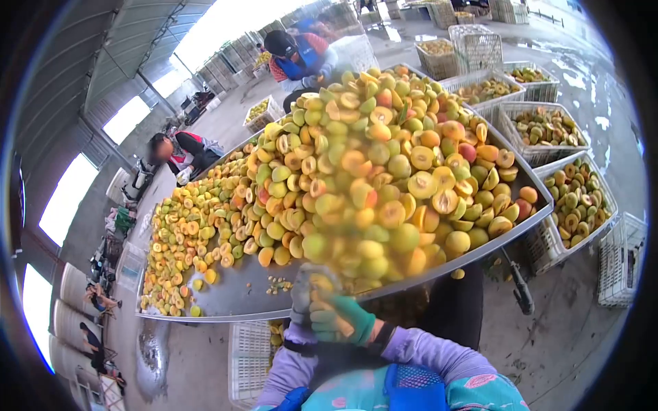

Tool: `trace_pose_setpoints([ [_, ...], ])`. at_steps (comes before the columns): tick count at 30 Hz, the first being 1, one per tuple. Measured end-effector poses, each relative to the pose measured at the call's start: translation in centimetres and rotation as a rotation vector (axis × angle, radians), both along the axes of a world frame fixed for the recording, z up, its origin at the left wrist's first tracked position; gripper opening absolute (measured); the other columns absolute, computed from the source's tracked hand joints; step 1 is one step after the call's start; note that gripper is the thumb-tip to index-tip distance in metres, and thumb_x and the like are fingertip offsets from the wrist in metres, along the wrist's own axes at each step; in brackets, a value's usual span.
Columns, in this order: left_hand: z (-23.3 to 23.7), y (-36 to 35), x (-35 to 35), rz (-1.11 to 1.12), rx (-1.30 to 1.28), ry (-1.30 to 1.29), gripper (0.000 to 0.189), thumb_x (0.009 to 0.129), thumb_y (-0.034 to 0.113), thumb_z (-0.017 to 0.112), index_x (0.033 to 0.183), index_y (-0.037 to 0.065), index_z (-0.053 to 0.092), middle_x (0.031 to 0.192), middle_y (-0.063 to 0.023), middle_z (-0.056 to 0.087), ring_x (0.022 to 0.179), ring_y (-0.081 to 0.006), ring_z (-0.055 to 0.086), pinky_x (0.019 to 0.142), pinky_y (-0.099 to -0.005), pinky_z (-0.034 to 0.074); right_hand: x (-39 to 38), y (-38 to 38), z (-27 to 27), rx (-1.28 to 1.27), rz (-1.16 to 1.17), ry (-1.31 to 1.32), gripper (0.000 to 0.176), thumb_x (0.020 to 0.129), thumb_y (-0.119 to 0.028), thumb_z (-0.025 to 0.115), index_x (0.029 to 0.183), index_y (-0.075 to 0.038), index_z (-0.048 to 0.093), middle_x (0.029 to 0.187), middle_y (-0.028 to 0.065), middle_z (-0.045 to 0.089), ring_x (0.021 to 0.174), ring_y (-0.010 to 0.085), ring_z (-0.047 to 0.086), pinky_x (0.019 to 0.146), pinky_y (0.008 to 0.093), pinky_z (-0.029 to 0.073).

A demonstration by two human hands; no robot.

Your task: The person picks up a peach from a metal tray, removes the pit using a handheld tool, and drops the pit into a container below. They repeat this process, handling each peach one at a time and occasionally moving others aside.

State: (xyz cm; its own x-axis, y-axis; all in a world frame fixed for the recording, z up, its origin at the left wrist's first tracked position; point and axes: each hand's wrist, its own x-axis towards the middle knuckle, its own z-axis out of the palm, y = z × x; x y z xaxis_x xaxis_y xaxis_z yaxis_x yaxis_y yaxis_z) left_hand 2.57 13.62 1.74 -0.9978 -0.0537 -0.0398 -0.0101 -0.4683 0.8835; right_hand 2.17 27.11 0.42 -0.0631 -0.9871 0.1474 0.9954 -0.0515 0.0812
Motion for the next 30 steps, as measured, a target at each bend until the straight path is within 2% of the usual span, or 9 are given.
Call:
trace_pose_setpoints([
  [5,-1.9,-6.7,8.5,0.594,0.352,-0.119,0.035,0.09,0.042,0.054,0.097,0.009,0.059,0.083,-0.0096,0.062,0.068,-0.0194,0.059,0.054,-0.0316,0.051,0.2,2.5,1.8,0.128,0.02,0.274,0.03,0.096,-0.045,0.047,0.082,-0.018,0.048,0.058,-0.0048,0.04,0.045,0.0092,0.036,0.041,0.025,0.029],
  [6,0.8,-7.3,9.8,0.806,-0.056,-0.235,0.026,0.087,0.032,0.059,0.099,0.009,0.06,0.087,-0.0107,0.062,0.071,-0.0234,0.06,0.057,-0.0317,0.051,0.2,3.1,0.9,0.172,-0.019,0.294,0.031,0.095,-0.045,0.048,0.083,-0.017,0.049,0.058,-0.0037,0.042,0.044,0.01,0.037,0.04,0.0252,0.029],
  [10,3.1,-10.6,9.8,0.721,-1.955,-0.377,0.04,0.076,0.024,0.068,0.109,0.004,0.06,0.102,-0.0173,0.062,0.098,-0.0323,0.058,0.081,-0.0418,0.048,-0.5,2.1,-4.5,0.494,-0.073,0.223,0.033,0.098,-0.045,0.041,0.089,-0.014,0.048,0.059,-0.0028,0.045,0.045,0.0105,0.042,0.044,0.0271,0.035],
  [15,1.2,-5.9,-5.2,0.208,-2.019,0.412,0.059,0.069,0.023,0.07,0.123,0.008,0.051,0.126,-0.0191,0.049,0.11,-0.0395,0.05,0.091,-0.0439,0.044,-0.8,3.0,0.0,0.617,-0.137,0.338,0.041,0.096,-0.052,0.041,0.095,-0.013,0.054,0.063,-0.0002,0.05,0.048,0.013,0.047,0.044,0.0279,0.039],
  [18,0.6,-4.3,-8.8,-0.137,-2.156,-0.039,0.063,0.067,0.024,0.07,0.124,0.009,0.049,0.133,-0.0194,0.042,0.111,-0.0396,0.05,0.093,-0.043,0.044,-0.6,3.6,1.2,0.806,-0.242,0.385,0.046,0.096,-0.052,0.04,0.101,-0.01,0.058,0.064,-0.0005,0.053,0.046,0.0119,0.047,0.042,0.0269,0.04],
  [22,-0.3,-7.5,-7.1,0.223,-1.619,0.124,0.047,0.074,0.017,0.069,0.118,0.009,0.055,0.109,-0.0182,0.061,0.1,-0.0359,0.06,0.085,-0.0406,0.05,-1.1,3.0,0.5,0.79,-0.441,0.503,0.036,0.098,-0.044,0.043,0.101,-0.012,0.059,0.071,-0.0004,0.056,0.057,0.0115,0.052,0.051,0.026,0.044],
  [24,0.3,-7.9,-4.6,0.38,-0.572,-0.163,0.034,0.081,0.007,0.065,0.114,0.006,0.058,0.101,-0.0119,0.066,0.094,-0.0268,0.064,0.081,-0.0347,0.053,-1.2,2.1,-1.0,0.797,-0.529,0.685,0.029,0.1,-0.035,0.043,0.105,-0.011,0.059,0.074,0.0011,0.058,0.063,0.0128,0.054,0.056,0.0276,0.046],
  [28,-4.5,-8.8,0.7,0.44,-0.935,0.137,0.038,0.085,0.035,0.065,0.111,0.008,0.06,0.092,-0.0123,0.067,0.076,-0.0232,0.064,0.067,-0.0354,0.054,-1.5,1.6,3.2,1.119,-0.386,1.337,0.031,0.098,-0.036,0.046,0.1,-0.007,0.056,0.065,0.013,0.06,0.056,0.0267,0.059,0.054,0.0392,0.047],
  [30,-1.4,-5.3,1.9,0.329,-0.255,0.028,0.041,0.092,0.037,0.055,0.116,0.004,0.055,0.099,-0.0139,0.066,0.083,-0.0225,0.064,0.072,-0.0339,0.054,-1.8,0.0,0.4,1.071,-0.817,1.841,0.036,0.096,-0.04,0.047,0.099,-0.006,0.055,0.068,0.0189,0.062,0.062,0.0366,0.061,0.057,0.0455,0.047],
])
